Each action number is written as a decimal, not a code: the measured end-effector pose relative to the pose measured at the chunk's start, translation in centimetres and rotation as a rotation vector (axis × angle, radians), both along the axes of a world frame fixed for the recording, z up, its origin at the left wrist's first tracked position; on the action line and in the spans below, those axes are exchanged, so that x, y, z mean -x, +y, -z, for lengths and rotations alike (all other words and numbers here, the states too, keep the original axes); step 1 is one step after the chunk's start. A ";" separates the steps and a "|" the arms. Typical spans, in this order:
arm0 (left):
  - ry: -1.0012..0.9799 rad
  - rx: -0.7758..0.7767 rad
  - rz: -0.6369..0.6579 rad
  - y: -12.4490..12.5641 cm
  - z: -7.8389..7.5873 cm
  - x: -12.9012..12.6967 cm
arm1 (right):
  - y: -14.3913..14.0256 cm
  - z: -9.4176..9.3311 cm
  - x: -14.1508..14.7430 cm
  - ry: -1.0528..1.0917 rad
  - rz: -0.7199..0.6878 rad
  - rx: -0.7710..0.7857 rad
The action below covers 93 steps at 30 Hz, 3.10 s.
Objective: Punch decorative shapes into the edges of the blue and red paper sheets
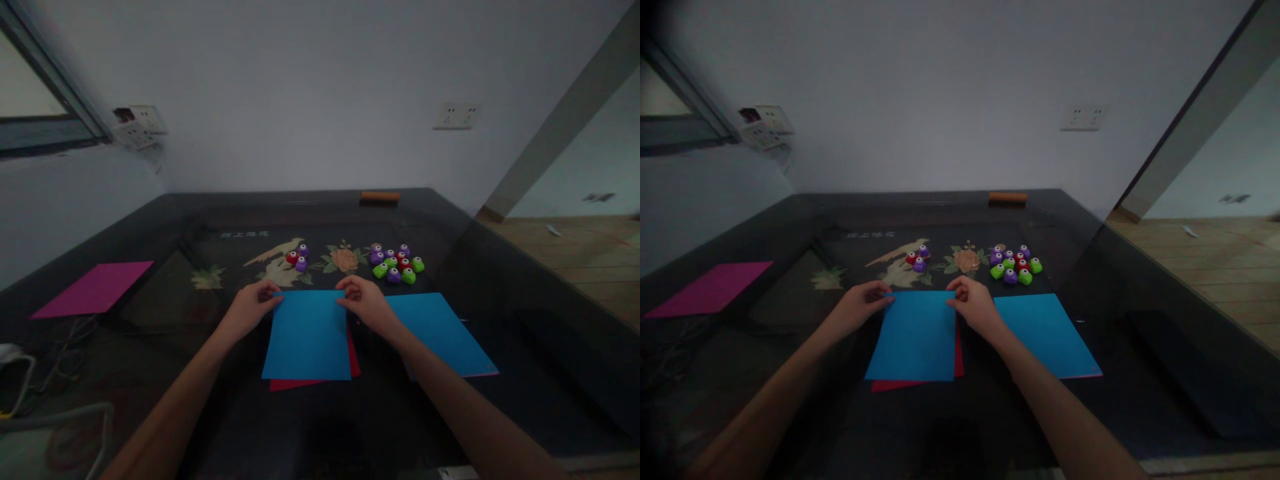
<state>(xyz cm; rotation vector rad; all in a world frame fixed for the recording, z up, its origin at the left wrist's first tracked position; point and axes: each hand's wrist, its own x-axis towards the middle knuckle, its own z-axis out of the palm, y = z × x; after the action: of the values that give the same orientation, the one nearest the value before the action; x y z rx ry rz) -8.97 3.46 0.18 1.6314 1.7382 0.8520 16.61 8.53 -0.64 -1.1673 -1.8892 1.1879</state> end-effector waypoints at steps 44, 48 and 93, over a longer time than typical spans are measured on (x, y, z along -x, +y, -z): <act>-0.230 -0.145 0.011 -0.6 1.7 -3.5 | 0.4 -2.3 -2.7 0.000 -0.044 0.254; -0.141 -0.204 -0.053 -0.1 1.8 -3.0 | 0.5 -2.5 -2.8 0.151 0.097 0.293; -0.262 -0.169 -0.161 6.5 1.2 -4.8 | 1.5 -0.7 -2.6 0.555 0.123 0.300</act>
<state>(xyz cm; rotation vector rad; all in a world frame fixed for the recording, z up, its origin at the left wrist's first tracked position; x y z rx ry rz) -4.19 9.98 -1.04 1.4204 1.6641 1.2592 19.18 10.03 0.07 -0.9519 -1.2404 1.5673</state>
